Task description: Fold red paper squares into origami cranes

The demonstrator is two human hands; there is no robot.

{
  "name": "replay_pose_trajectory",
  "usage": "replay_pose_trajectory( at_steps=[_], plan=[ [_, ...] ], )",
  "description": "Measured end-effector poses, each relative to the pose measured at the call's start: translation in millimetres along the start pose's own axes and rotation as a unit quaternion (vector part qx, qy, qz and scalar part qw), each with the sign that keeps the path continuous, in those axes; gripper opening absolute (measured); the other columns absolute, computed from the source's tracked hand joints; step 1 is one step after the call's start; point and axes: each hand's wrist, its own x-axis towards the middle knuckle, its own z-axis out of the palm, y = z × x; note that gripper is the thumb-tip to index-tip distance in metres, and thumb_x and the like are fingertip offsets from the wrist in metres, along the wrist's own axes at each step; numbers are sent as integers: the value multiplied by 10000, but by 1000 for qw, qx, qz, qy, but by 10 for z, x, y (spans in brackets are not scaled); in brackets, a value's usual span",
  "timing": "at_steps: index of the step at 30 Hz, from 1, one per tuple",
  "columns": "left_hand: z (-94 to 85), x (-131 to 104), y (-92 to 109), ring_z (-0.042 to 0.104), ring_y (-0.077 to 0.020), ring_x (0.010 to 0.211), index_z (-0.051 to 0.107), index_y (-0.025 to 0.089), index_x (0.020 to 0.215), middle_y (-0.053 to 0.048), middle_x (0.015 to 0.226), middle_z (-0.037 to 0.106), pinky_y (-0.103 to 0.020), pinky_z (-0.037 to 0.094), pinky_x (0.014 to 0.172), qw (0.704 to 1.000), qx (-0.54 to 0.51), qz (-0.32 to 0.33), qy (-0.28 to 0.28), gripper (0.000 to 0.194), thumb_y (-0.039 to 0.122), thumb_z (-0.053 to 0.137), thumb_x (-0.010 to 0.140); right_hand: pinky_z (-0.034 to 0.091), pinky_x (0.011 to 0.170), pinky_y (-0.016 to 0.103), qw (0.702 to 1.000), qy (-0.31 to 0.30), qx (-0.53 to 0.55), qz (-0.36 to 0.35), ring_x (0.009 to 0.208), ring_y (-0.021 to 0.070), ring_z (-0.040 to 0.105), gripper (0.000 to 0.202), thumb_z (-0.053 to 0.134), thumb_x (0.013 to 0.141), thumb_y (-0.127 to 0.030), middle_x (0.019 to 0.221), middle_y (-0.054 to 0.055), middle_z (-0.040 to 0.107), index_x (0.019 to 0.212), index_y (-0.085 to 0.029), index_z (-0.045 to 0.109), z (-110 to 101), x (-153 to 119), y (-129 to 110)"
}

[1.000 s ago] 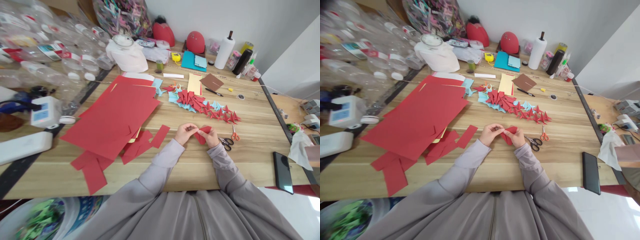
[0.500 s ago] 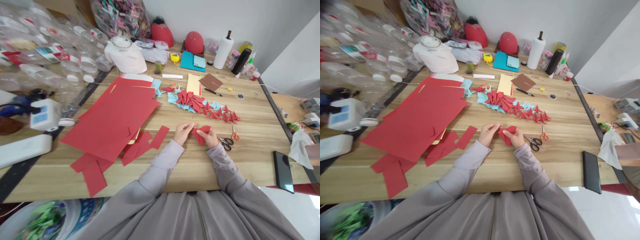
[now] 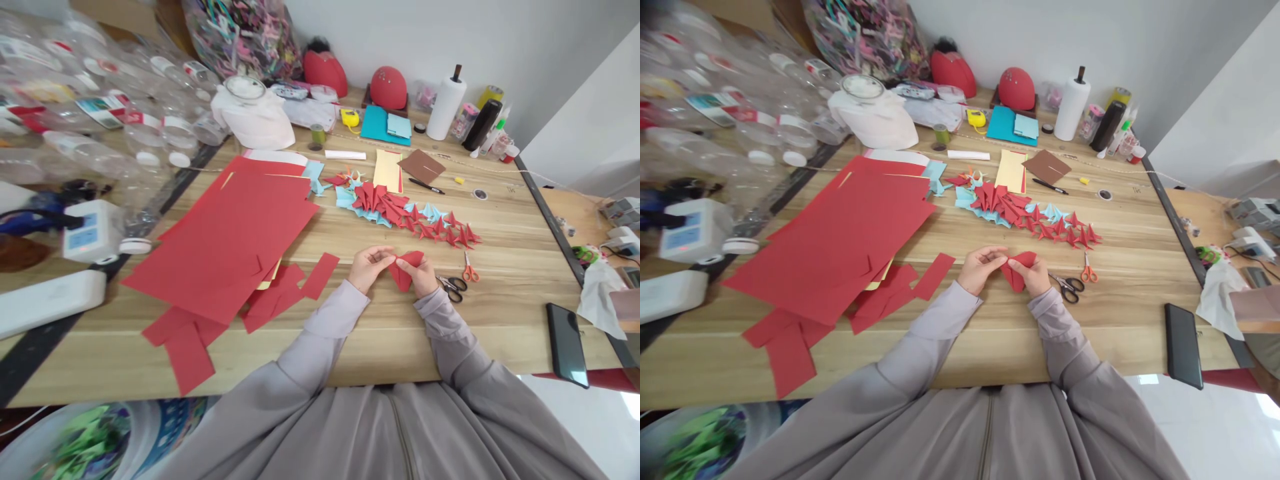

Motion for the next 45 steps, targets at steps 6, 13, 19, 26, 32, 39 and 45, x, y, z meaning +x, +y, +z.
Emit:
replay_pose_trajectory(
  at_steps=[6,13,19,26,32,39,45],
  plan=[
    [-9,-5,15,547,-92,563,685,130,795,4,608,638,-233,442,592,1000,12,7,-2,295,246,788,544,435,590,249,1000,9,-13,11,571,105,527,221,757,619,-364,606,-22,613,614,-178,638,2,2,-20],
    [-5,-9,4,540,-83,532,692,127,762,11,574,633,-213,419,551,1000,19,2,-20,253,197,789,539,437,619,266,999,5,-15,36,584,116,535,241,772,592,-386,595,-11,623,591,-176,653,-19,20,-50],
    [-11,-23,21,592,-90,569,709,133,742,-13,635,680,-215,465,607,988,-105,-65,-94,290,220,832,493,438,570,256,995,-21,54,86,544,109,523,316,787,535,-463,575,-15,619,597,-186,649,-14,-18,-74],
    [11,-35,61,596,-85,565,704,134,738,-7,623,674,-210,468,600,983,-141,-90,-75,304,223,842,482,413,508,232,987,4,103,124,478,87,482,342,808,497,-445,504,-32,582,537,-183,591,28,-15,-45],
    [21,-13,66,583,-87,559,701,134,744,-5,622,671,-215,460,581,986,-138,-85,-31,318,204,841,467,420,538,235,986,25,118,113,501,87,490,324,814,503,-400,531,-49,590,564,-181,582,71,-20,-60],
    [16,-24,84,601,-105,560,705,129,727,-24,621,680,-235,478,583,983,-141,-112,-39,344,255,853,443,441,548,260,984,22,125,125,501,105,520,303,799,541,-401,542,-34,604,568,-184,588,35,-17,-62],
    [-4,-5,49,586,-103,546,706,128,794,-7,588,665,-230,460,580,994,-77,-71,-32,365,227,842,470,477,604,287,983,46,130,118,568,137,581,302,734,595,-476,616,-4,653,646,-189,655,-7,28,-59]
  ],
)
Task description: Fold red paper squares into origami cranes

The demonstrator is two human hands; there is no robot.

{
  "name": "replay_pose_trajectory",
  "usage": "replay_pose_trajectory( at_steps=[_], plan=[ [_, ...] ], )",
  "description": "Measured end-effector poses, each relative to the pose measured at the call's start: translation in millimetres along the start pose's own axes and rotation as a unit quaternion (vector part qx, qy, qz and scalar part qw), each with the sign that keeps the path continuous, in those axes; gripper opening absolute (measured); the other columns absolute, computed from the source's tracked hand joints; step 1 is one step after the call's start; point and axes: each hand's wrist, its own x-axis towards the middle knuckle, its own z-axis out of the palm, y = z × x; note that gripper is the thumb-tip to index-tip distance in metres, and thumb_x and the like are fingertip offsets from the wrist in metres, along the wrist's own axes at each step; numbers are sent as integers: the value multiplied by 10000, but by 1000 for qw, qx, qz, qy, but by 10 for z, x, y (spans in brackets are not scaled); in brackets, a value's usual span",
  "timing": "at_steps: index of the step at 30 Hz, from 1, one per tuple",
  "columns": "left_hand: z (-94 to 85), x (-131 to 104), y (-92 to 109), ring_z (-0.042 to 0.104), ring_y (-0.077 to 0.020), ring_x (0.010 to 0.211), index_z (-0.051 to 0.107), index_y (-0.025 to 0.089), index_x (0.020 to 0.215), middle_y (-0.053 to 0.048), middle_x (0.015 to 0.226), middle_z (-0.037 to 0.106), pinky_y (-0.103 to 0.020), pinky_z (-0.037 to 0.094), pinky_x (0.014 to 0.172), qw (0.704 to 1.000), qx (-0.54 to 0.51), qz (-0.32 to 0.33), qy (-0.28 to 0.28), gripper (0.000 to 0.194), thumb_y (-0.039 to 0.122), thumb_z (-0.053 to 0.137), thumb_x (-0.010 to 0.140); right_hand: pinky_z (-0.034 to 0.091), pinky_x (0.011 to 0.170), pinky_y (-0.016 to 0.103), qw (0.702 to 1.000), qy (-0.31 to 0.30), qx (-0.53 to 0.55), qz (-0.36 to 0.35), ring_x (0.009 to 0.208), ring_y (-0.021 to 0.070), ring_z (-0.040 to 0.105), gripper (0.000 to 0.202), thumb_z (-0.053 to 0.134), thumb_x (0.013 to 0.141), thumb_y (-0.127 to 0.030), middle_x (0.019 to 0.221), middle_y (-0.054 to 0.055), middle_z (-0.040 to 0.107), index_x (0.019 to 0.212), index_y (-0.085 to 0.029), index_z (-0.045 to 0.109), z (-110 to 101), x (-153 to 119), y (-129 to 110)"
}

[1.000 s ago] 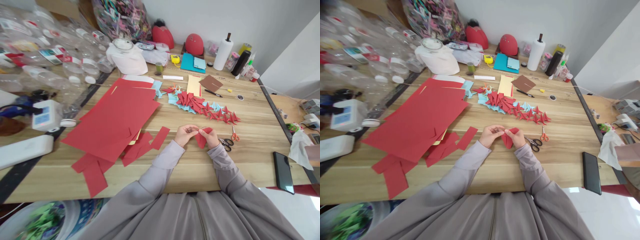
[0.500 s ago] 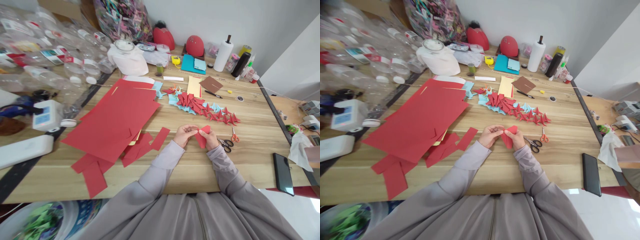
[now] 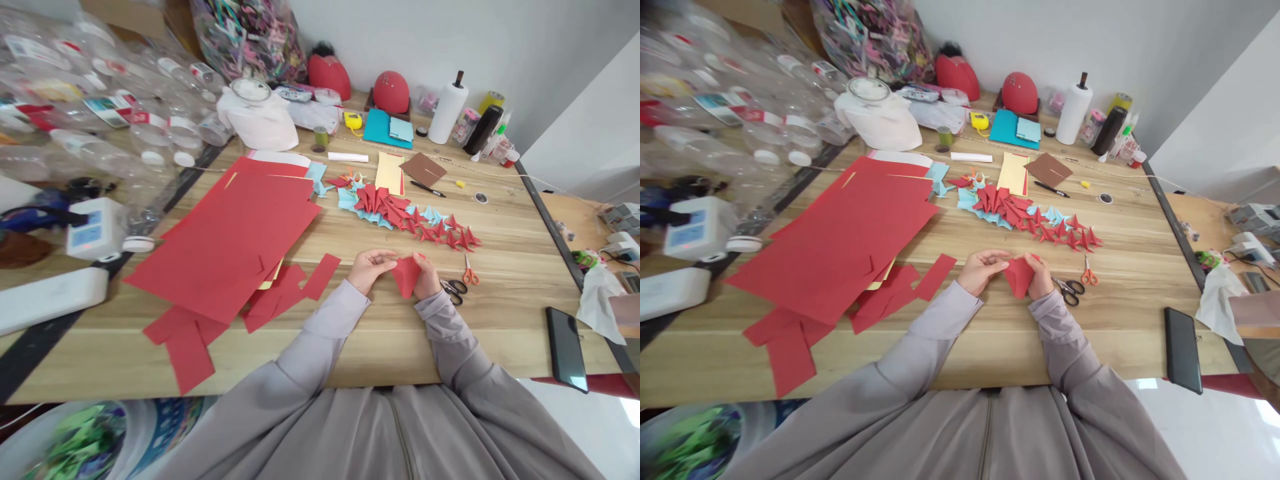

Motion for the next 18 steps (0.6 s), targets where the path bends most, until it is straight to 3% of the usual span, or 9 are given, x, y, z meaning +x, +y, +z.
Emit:
replay_pose_trajectory(
  at_steps=[5,14,18],
  plan=[
    [-8,6,-16,588,-108,556,695,126,827,-12,611,676,-242,463,601,997,71,26,-4,390,239,827,479,462,599,264,999,-2,-44,-24,556,116,559,252,822,486,-330,588,-27,641,619,-184,665,10,0,17],
    [-10,6,-6,567,-100,537,684,127,845,-3,596,666,-233,451,567,996,79,29,18,421,228,825,462,468,626,270,995,-3,-81,-53,614,129,567,215,816,511,-315,638,-7,661,627,-183,690,17,-11,64],
    [-13,-6,-6,544,-89,518,691,122,849,4,576,651,-223,426,550,995,90,35,-6,383,222,810,499,444,601,254,996,-19,-73,-52,593,110,538,202,806,515,-311,609,-23,626,588,-179,672,27,-32,27]
  ],
)
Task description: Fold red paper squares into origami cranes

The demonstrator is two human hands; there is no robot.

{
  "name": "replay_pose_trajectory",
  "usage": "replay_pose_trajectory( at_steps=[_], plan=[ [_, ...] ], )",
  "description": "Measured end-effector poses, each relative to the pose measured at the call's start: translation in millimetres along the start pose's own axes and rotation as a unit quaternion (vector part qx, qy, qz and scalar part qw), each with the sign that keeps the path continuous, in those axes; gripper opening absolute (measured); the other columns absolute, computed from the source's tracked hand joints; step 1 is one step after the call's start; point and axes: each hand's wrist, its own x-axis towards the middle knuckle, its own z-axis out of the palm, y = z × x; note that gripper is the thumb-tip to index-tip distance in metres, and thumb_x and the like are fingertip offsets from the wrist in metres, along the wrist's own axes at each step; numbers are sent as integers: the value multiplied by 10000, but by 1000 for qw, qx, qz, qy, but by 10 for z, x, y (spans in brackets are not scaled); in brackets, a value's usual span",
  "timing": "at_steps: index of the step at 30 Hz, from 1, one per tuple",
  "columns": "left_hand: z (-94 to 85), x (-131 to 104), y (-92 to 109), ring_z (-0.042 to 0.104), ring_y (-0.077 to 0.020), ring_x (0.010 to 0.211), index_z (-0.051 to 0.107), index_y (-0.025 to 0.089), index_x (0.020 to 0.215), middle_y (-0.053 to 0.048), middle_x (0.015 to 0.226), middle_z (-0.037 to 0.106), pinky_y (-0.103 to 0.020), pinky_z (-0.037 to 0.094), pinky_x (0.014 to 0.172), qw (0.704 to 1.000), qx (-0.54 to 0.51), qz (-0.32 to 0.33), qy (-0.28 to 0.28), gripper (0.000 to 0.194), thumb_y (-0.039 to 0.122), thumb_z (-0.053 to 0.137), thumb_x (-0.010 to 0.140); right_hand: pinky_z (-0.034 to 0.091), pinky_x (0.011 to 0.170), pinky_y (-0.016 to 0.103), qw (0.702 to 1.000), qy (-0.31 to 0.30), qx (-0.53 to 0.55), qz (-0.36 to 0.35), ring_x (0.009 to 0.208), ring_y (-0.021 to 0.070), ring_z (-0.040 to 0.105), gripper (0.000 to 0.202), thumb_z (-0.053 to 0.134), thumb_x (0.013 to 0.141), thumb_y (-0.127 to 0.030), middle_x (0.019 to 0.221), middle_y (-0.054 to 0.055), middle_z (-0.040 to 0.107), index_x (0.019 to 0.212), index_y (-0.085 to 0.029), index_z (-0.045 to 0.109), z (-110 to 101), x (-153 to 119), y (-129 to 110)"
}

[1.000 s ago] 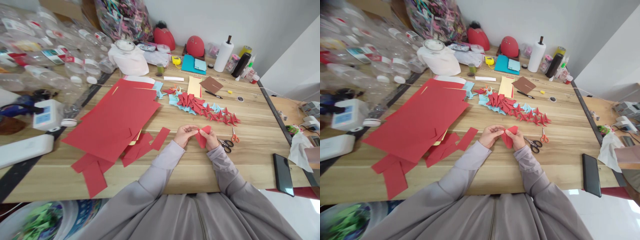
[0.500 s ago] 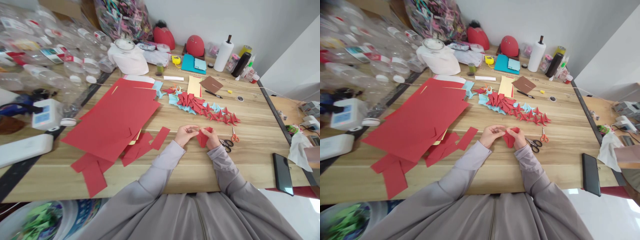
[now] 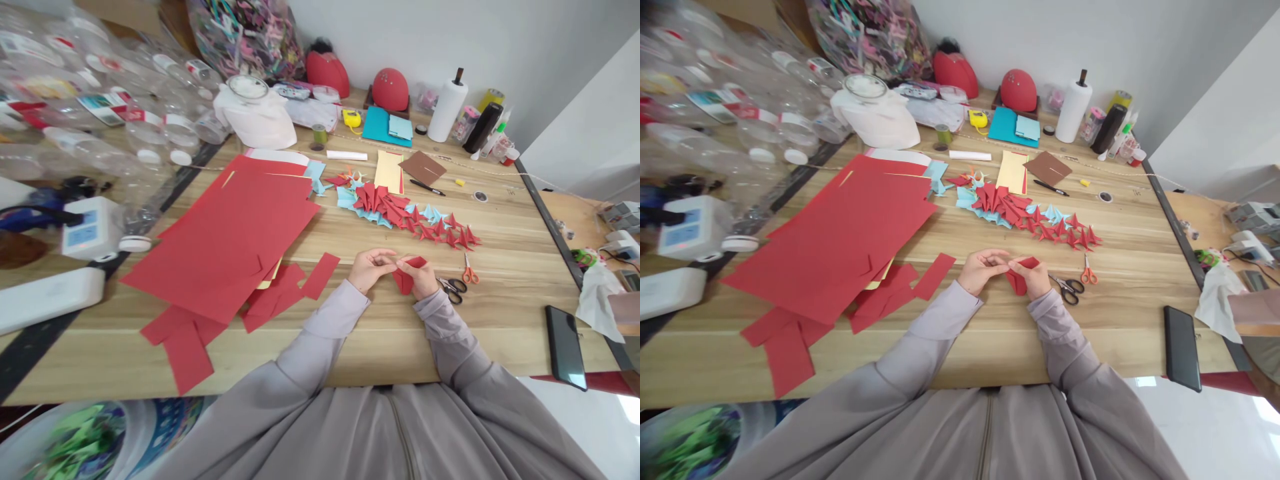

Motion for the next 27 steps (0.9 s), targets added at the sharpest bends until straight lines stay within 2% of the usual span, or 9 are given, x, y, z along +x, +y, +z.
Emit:
replay_pose_trajectory(
  at_steps=[7,12,18,24,27],
  plan=[
    [-7,-3,2,532,-85,533,698,135,900,29,566,617,-227,424,581,999,-28,10,-42,401,216,800,521,416,555,249,999,-24,32,30,530,91,502,209,800,510,-313,548,-34,580,569,-171,658,18,-26,-54],
    [5,-9,1,516,-81,547,705,145,930,48,556,577,-234,426,610,998,-36,16,-41,412,214,790,533,436,549,255,998,6,54,45,528,105,522,239,814,475,-319,546,-29,599,572,-179,647,30,-13,-31],
    [16,2,-2,532,-79,584,679,158,1002,45,612,589,-226,431,637,999,-27,37,7,454,229,776,564,472,604,272,996,29,73,49,552,115,557,253,805,508,-364,575,-32,634,588,-195,634,14,19,14],
    [-7,24,8,575,-95,613,659,158,1016,22,654,637,-230,448,644,994,-89,30,62,474,257,773,566,474,602,286,995,-8,63,72,560,129,577,265,829,480,-321,602,-18,662,652,-187,678,7,5,10],
    [-17,21,13,572,-98,593,674,156,967,21,635,635,-230,446,621,994,-85,21,62,435,247,773,553,478,618,291,996,-12,59,71,587,136,589,262,818,496,-352,636,-13,675,653,-196,678,0,7,-13]
  ],
)
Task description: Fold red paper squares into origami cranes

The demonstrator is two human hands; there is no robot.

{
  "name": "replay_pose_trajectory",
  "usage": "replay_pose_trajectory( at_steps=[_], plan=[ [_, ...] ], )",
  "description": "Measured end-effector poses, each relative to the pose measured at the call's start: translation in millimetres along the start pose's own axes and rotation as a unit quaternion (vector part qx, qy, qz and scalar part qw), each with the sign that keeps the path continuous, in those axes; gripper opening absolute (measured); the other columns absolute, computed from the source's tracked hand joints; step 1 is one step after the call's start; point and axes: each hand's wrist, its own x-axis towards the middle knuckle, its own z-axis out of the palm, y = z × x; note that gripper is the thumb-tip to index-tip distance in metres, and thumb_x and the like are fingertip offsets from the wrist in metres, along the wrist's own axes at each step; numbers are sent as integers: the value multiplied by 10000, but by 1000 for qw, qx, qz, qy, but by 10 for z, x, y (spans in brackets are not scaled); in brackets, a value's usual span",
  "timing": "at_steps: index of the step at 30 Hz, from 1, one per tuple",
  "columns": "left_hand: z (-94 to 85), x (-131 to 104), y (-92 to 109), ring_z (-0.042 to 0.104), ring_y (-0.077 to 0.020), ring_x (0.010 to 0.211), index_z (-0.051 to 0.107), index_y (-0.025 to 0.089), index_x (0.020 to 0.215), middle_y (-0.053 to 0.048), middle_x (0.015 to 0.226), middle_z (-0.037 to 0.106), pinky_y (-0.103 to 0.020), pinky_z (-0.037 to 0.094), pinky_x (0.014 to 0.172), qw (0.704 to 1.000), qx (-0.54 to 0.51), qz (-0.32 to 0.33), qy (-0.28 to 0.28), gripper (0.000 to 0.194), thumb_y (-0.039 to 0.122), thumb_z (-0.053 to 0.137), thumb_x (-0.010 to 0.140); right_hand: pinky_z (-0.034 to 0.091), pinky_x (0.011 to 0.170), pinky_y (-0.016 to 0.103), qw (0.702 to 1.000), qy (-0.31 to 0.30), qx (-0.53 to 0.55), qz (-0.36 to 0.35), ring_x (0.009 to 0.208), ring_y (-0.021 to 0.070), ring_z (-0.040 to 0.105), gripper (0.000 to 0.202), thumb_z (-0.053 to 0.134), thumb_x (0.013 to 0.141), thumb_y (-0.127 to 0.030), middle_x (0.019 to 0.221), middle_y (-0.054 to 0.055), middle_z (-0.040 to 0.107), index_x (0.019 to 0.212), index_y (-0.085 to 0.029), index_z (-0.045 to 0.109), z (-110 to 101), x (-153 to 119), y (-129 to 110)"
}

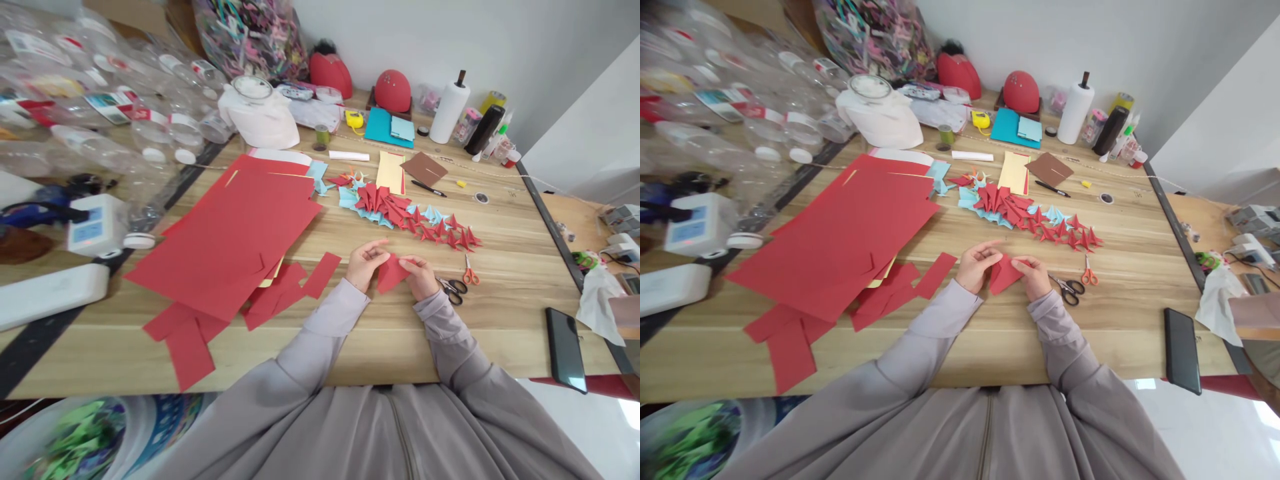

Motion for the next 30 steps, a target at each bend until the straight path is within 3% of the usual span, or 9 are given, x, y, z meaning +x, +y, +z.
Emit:
replay_pose_trajectory(
  at_steps=[3,8,30],
  plan=[
    [7,-12,-3,536,-81,546,684,133,888,33,582,601,-219,430,589,999,42,-2,-19,366,209,768,540,468,603,279,1000,5,-12,-9,592,131,584,268,791,534,-414,646,-11,675,641,-198,676,-6,6,-10],
    [27,-23,-20,535,-79,535,661,116,914,39,570,601,-222,431,591,997,72,-2,-32,389,193,754,544,414,551,238,998,7,-60,-28,535,100,538,244,803,532,-371,590,-25,653,620,-183,674,-11,16,46],
    [-8,20,-16,611,-119,581,676,121,860,-15,649,687,-254,474,632,997,-6,-73,-19,434,219,829,466,395,528,239,997,-13,-75,-25,496,90,500,302,750,583,-463,555,-35,615,625,-183,643,-30,26,40]
  ],
)
